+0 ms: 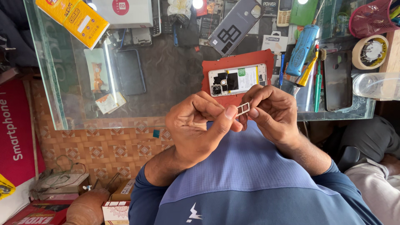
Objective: The person uses a blue screwdriver to remove screws from the internal frame of a disassembled white smartphone. They then use a hot air gun to heat the back cover of a separate grey smartphone, likely to soften adhesive for removal.
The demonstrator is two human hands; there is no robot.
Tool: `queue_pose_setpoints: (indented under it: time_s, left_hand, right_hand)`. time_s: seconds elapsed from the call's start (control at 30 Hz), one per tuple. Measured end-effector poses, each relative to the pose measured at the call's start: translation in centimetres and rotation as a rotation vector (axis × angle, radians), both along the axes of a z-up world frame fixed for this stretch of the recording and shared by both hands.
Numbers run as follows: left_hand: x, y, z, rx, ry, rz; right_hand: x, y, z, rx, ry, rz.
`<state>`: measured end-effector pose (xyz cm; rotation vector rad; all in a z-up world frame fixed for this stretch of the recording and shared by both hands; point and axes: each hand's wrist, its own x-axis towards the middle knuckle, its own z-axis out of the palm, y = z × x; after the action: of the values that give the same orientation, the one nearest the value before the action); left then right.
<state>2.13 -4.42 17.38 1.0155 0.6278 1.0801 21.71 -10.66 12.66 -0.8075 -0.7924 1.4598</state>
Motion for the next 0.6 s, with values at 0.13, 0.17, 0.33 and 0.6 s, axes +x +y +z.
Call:
queue_pose_setpoints:
  time_s: [0.13, 0.17, 0.33, 0.6]
  left_hand:
    - [-0.1, -0.1, 0.6, 0.040, 0.020, -0.012]
    - [-0.1, -0.1, 0.8, 0.036, 0.017, -0.022]
    - [-0.2, 0.0, 1.2, 0.052, 0.028, -0.036]
    - [0.5, 0.4, -0.9, 0.061, 0.051, 0.033]
  right_hand:
    - [0.2, -0.1, 0.0, 0.020, 0.013, 0.007]
    - [0.2, -0.1, 0.0, 0.024, 0.016, 0.009]
    - [0.3, -0.2, -0.1, 0.030, 0.015, 0.006]
    - [0.3, -0.2, 0.3, 0.041, 0.025, -0.052]
